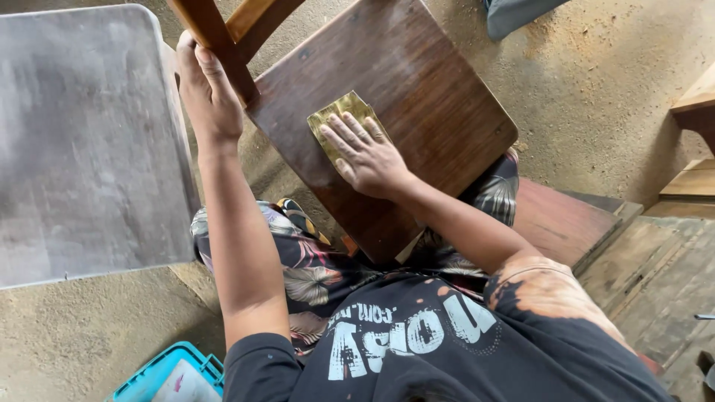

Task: Sanding a wooden chair with sandpaper to prepare it for finishing.

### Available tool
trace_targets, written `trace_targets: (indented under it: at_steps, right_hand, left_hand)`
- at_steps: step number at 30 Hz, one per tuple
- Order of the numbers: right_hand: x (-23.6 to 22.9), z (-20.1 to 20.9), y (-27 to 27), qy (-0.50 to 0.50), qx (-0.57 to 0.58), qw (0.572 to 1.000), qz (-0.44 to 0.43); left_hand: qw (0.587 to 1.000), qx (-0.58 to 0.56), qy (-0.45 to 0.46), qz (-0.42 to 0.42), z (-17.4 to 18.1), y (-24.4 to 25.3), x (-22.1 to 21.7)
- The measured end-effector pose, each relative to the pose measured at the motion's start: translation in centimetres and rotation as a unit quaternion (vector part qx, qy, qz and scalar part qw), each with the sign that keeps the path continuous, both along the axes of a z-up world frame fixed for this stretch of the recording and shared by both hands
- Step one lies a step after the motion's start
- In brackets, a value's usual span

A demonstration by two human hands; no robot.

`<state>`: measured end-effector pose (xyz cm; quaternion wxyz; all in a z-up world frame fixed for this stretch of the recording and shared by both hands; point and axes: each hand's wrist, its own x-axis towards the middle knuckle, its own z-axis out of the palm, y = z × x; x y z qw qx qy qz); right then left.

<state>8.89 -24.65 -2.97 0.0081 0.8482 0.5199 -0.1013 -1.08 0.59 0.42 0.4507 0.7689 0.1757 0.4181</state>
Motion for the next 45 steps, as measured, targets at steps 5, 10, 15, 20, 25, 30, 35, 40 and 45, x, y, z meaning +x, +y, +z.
trace_targets:
  at_steps: [5,10,15,20,25,30,35,40,45]
  right_hand:
    - [5.4,-0.5,-1.3,-0.008,-0.035,0.975,-0.220]
    - [-0.9,-0.9,-2.9,0.021,0.058,0.998,0.033]
    - [3.6,-2.4,-3.1,-0.021,0.042,0.985,-0.167]
    - [2.5,-1.4,-3.7,-0.022,0.015,0.999,-0.036]
    - [2.6,-1.8,-4.3,-0.011,0.026,0.995,-0.091]
    - [6.2,-1.3,-3.1,0.052,0.074,0.984,-0.151]
    - [0.4,-2.7,-2.3,-0.083,0.142,0.982,-0.090]
    - [9.4,-2.7,-2.4,0.028,0.056,0.957,-0.284]
    - [8.5,-1.3,-3.2,0.025,0.011,0.995,-0.094]
  left_hand:
    - [0.999,0.019,-0.030,-0.011,0.0,-0.3,-0.1]
    - [1.000,0.012,-0.025,-0.011,0.3,-0.4,-0.1]
    - [0.999,0.029,-0.014,-0.015,0.6,-0.6,-0.6]
    - [0.999,0.037,0.000,-0.002,0.4,-0.4,-0.3]
    - [0.999,-0.002,0.034,-0.005,0.6,-0.6,-0.6]
    - [0.996,-0.070,0.047,-0.025,0.2,-0.5,-0.6]
    - [0.999,0.019,0.045,-0.004,1.0,-1.0,-0.6]
    - [0.998,0.040,0.049,-0.014,1.0,-0.9,-0.8]
    - [0.997,0.053,0.057,-0.005,1.4,-0.7,-0.3]
